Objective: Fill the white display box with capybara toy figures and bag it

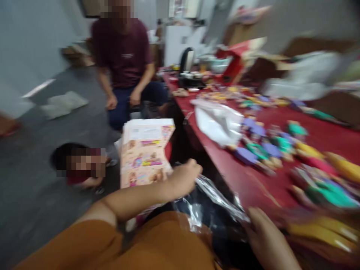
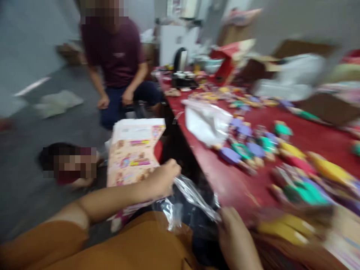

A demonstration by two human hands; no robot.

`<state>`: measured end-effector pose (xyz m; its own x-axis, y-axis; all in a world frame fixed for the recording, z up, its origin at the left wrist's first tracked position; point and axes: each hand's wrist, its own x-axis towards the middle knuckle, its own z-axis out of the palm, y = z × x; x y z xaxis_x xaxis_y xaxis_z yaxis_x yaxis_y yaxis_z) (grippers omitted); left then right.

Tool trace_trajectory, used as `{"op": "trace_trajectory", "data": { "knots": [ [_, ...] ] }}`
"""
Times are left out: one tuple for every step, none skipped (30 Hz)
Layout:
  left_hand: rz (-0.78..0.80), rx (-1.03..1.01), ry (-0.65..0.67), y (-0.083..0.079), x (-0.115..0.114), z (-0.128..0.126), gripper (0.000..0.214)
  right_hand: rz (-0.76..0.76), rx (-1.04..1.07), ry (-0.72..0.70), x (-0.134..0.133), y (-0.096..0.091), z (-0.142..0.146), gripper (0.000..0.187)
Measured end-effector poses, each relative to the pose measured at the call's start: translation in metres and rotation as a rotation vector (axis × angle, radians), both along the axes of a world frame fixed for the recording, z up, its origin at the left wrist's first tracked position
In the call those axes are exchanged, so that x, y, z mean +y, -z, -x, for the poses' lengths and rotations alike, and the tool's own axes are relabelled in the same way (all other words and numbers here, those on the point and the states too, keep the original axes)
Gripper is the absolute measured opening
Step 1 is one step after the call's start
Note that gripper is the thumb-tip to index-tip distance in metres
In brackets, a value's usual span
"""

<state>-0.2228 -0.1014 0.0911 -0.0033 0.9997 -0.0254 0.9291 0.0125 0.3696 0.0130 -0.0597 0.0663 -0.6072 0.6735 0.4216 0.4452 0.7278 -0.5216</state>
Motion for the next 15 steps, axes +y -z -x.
{"op": "trace_trajectory", "data": {
  "knots": [
    [-0.043, 0.004, 0.036, -0.013, 0.011, 0.004, 0.014, -0.056, -0.018, 0.028, -0.007, -0.021, -0.003, 0.038],
    [-0.119, 0.006, 0.065, -0.029, 0.026, 0.006, 0.019, -0.106, -0.05, 0.078, -0.012, -0.046, -0.004, 0.035],
    [-0.303, -0.011, 0.076, -0.05, 0.043, 0.007, 0.028, -0.207, -0.091, 0.152, -0.012, -0.073, -0.006, 0.034],
    [-0.545, -0.05, 0.102, -0.073, 0.062, 0.005, 0.034, -0.355, -0.121, 0.235, -0.009, -0.1, -0.009, 0.032],
    [-0.802, -0.083, 0.132, -0.098, 0.082, -0.002, 0.037, -0.508, -0.139, 0.336, -0.003, -0.127, -0.015, 0.032],
    [-1.055, -0.125, 0.153, -0.122, 0.1, -0.012, 0.039, -0.666, -0.16, 0.473, 0.006, -0.152, -0.026, 0.033],
    [-1.3, -0.169, 0.205, -0.143, 0.117, -0.027, 0.039, -0.781, -0.184, 0.638, 0.016, -0.173, -0.042, 0.034],
    [-1.501, -0.202, 0.278, -0.159, 0.132, -0.045, 0.038, -0.852, -0.196, 0.777, 0.026, -0.189, -0.062, 0.035],
    [-1.632, -0.221, 0.36, -0.169, 0.146, -0.065, 0.037, -0.872, -0.224, 0.896, 0.037, -0.2, -0.084, 0.035],
    [-1.665, -0.221, 0.445, -0.172, 0.16, -0.086, 0.035, -0.829, -0.275, 0.967, 0.047, -0.206, -0.108, 0.036],
    [-1.586, -0.201, 0.523, -0.17, 0.173, -0.107, 0.033, -0.763, -0.31, 0.995, 0.057, -0.206, -0.132, 0.039],
    [-1.398, -0.169, 0.561, -0.162, 0.185, -0.127, 0.029, -0.686, -0.341, 0.99, 0.066, -0.202, -0.156, 0.041],
    [-1.154, -0.136, 0.587, -0.151, 0.197, -0.145, 0.027, -0.623, -0.36, 0.967, 0.073, -0.194, -0.177, 0.043],
    [-0.938, -0.114, 0.612, -0.139, 0.206, -0.161, 0.024, -0.576, -0.365, 0.939, 0.078, -0.183, -0.197, 0.042],
    [-0.789, -0.099, 0.643, -0.125, 0.213, -0.174, 0.022, -0.532, -0.365, 0.911, 0.081, -0.17, -0.214, 0.038]
  ]
}}
